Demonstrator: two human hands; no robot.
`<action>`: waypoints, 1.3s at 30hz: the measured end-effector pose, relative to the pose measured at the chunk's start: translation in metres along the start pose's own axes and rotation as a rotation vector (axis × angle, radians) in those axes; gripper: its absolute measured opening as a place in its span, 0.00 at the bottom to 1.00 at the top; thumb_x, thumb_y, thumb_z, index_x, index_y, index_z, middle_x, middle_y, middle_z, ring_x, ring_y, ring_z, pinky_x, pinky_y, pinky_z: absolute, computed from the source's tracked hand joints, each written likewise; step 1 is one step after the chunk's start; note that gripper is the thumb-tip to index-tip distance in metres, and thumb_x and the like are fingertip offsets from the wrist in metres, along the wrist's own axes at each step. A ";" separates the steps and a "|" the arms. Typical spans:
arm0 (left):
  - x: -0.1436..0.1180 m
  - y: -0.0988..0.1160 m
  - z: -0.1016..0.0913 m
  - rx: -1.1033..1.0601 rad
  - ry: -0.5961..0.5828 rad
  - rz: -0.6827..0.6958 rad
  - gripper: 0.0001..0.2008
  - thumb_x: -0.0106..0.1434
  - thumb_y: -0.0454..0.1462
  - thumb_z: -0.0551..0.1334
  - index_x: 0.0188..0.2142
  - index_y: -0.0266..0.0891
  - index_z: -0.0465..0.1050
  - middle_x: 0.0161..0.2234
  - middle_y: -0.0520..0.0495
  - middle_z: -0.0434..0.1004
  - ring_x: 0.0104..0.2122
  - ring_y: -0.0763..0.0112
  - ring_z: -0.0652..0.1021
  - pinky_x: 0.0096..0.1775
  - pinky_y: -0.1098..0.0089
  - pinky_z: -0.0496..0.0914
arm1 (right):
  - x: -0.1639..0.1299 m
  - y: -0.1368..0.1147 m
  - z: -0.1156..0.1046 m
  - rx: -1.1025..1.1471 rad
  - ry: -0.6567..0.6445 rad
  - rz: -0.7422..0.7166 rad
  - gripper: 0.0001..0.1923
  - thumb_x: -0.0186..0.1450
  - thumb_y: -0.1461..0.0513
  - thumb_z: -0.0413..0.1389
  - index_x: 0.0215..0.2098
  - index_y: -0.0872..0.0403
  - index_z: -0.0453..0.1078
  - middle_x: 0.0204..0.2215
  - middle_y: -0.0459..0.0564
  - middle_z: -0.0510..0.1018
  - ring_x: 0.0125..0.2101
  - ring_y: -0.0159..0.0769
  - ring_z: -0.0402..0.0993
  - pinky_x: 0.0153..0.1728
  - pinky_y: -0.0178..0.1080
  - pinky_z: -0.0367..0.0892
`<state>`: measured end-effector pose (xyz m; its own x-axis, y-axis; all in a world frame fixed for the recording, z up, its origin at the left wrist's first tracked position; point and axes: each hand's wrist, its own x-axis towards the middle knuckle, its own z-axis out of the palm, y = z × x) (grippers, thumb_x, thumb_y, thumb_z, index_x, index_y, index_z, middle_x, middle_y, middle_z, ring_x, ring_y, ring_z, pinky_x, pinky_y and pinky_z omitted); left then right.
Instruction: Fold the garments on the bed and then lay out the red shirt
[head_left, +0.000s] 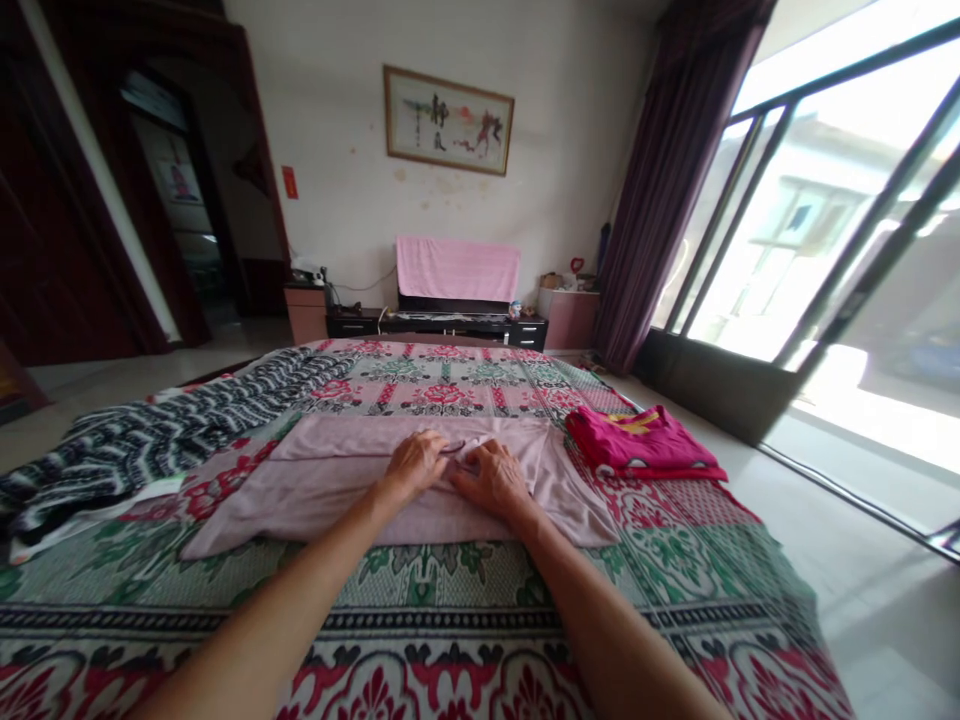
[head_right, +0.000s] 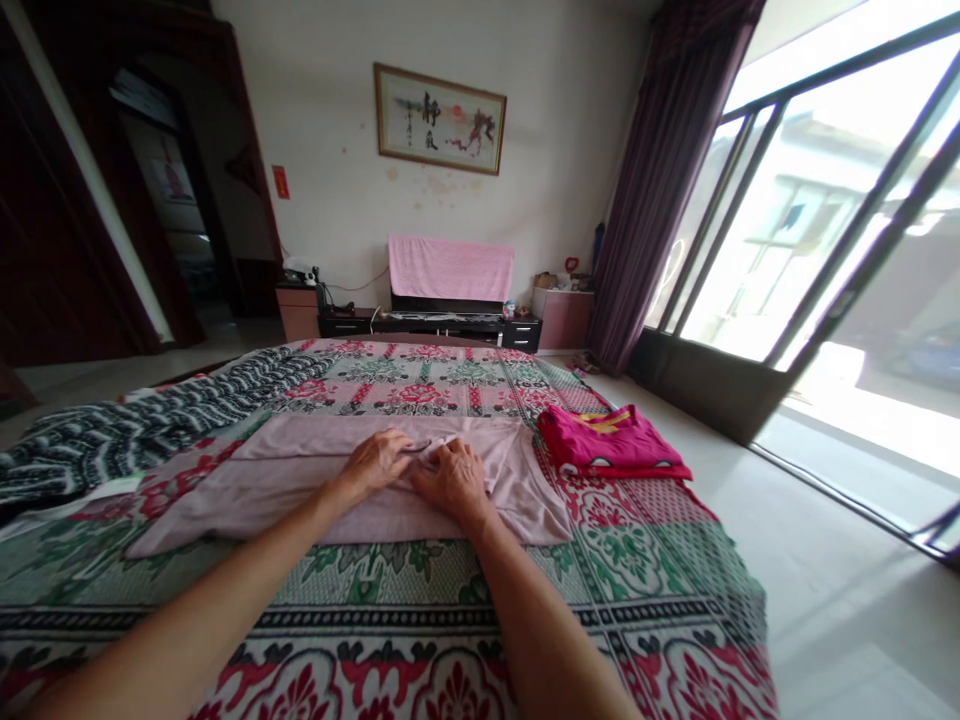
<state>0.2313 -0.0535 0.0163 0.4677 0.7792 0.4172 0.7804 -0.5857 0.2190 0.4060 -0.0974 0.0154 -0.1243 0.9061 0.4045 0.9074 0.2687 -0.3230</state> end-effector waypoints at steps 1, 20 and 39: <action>0.006 0.004 0.003 0.005 -0.022 -0.001 0.14 0.59 0.31 0.59 0.44 0.38 0.76 0.44 0.42 0.77 0.46 0.64 0.75 0.52 0.65 0.67 | 0.000 0.000 0.000 -0.007 -0.005 -0.003 0.15 0.58 0.54 0.58 0.40 0.51 0.75 0.41 0.52 0.75 0.42 0.40 0.69 0.43 0.38 0.61; 0.037 -0.003 0.019 0.005 -0.035 -0.255 0.17 0.61 0.32 0.53 0.42 0.44 0.79 0.41 0.45 0.79 0.40 0.66 0.78 0.43 0.70 0.70 | 0.004 0.002 0.002 0.095 0.012 0.000 0.12 0.56 0.67 0.53 0.35 0.50 0.74 0.42 0.48 0.77 0.42 0.38 0.70 0.46 0.38 0.60; 0.031 -0.007 0.020 -0.006 -0.077 -0.077 0.14 0.61 0.33 0.56 0.40 0.41 0.80 0.39 0.44 0.78 0.42 0.65 0.76 0.48 0.67 0.68 | 0.012 0.006 0.005 0.133 -0.003 0.000 0.13 0.60 0.67 0.48 0.39 0.55 0.72 0.40 0.53 0.77 0.43 0.38 0.70 0.46 0.36 0.59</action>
<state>0.2483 -0.0208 0.0103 0.4374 0.8364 0.3303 0.8129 -0.5248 0.2526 0.4081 -0.0835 0.0134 -0.1253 0.9071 0.4017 0.8463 0.3091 -0.4339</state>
